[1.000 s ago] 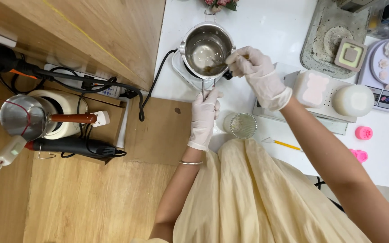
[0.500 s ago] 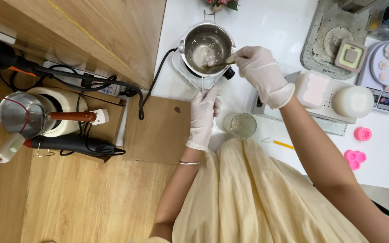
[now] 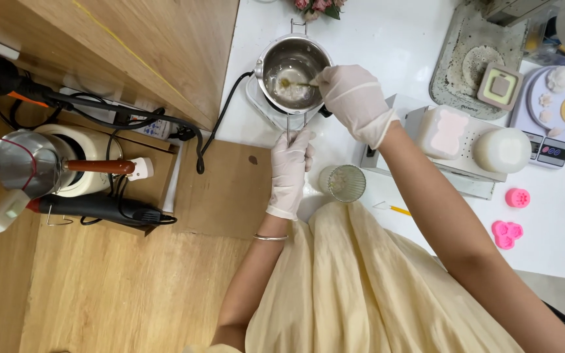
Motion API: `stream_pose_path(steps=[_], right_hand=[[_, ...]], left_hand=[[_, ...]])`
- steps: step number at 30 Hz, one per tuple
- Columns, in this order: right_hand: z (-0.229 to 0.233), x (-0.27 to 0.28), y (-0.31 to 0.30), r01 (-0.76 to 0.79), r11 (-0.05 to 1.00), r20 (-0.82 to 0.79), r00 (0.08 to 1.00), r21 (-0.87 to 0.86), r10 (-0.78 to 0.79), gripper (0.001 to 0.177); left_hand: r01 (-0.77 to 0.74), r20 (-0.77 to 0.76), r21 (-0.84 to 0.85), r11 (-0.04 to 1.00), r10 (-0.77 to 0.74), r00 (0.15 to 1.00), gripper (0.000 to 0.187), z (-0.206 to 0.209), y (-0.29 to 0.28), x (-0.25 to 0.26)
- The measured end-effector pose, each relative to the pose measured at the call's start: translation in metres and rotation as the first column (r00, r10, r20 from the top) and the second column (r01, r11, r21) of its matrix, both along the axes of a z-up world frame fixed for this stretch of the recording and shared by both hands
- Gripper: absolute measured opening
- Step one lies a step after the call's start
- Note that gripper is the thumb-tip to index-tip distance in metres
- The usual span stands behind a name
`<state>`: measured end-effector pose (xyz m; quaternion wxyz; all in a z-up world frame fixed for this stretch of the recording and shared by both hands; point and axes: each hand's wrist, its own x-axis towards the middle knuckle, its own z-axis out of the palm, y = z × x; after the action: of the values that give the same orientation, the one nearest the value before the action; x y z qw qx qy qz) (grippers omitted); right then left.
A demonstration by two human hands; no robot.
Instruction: The person is making decorative candles by melting wax and pouring it into small flower molds.
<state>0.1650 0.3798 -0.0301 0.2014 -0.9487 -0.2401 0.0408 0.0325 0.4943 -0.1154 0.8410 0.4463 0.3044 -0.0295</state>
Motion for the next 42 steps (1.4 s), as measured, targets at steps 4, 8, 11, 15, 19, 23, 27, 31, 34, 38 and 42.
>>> stream_pose_path(steps=[4,8,11,15,19,23,27,31,34,38,42], right_hand=[[0.008,0.025,0.0,-0.083,0.967,0.153,0.981,-0.24,0.122,0.021],[0.035,0.06,-0.013,-0.206,0.771,0.174,0.909,-0.602,0.379,0.013],[0.061,0.073,-0.019,-0.31,0.648,0.279,0.715,-0.696,0.641,0.007],[0.075,0.07,-0.021,-0.385,0.506,-0.014,0.806,-0.772,0.591,0.01],[0.061,0.064,-0.027,-0.383,0.482,0.009,0.775,-0.788,0.632,0.005],[0.066,0.051,-0.023,-0.394,0.557,0.027,0.799,-0.731,0.601,0.009],[0.068,0.043,-0.025,-0.441,0.463,-0.1,0.799,-0.769,0.593,0.013],[0.066,0.039,-0.029,-0.515,0.424,-0.175,0.765,-0.745,0.62,0.009],[0.032,0.055,-0.045,-0.543,0.48,-0.266,0.805,-0.689,0.53,0.019],[0.017,0.057,-0.05,-0.401,0.811,-0.45,0.871,-0.426,0.195,0.031],[0.017,0.06,-0.051,-0.316,0.941,-0.489,0.844,-0.122,0.221,0.009]], left_hand=[[0.017,-0.019,0.036,0.999,-0.016,1.0,0.015,0.004,0.004,0.0],[0.045,0.001,0.048,0.998,-0.045,0.999,0.016,0.011,0.006,-0.003],[0.049,-0.04,0.062,0.997,-0.047,0.998,0.016,0.012,0.005,-0.002],[0.031,-0.042,0.033,0.999,-0.03,0.999,0.016,0.014,0.004,-0.004],[-0.027,-0.036,-0.004,1.0,0.027,0.999,0.016,0.007,-0.001,-0.003],[-0.074,-0.03,0.016,0.997,0.074,0.997,0.016,0.002,-0.006,-0.002],[-0.06,-0.014,0.057,0.997,0.061,0.998,0.017,-0.007,-0.01,-0.005],[-0.109,0.062,0.055,0.993,0.106,0.992,0.018,-0.018,-0.017,-0.009],[-0.089,0.037,0.149,0.985,0.085,0.996,0.018,-0.014,-0.016,-0.009],[-0.127,0.032,0.076,0.989,0.125,0.992,0.017,-0.016,-0.017,-0.008],[-0.094,0.032,0.14,0.986,0.091,0.995,0.017,-0.02,-0.02,-0.009]])
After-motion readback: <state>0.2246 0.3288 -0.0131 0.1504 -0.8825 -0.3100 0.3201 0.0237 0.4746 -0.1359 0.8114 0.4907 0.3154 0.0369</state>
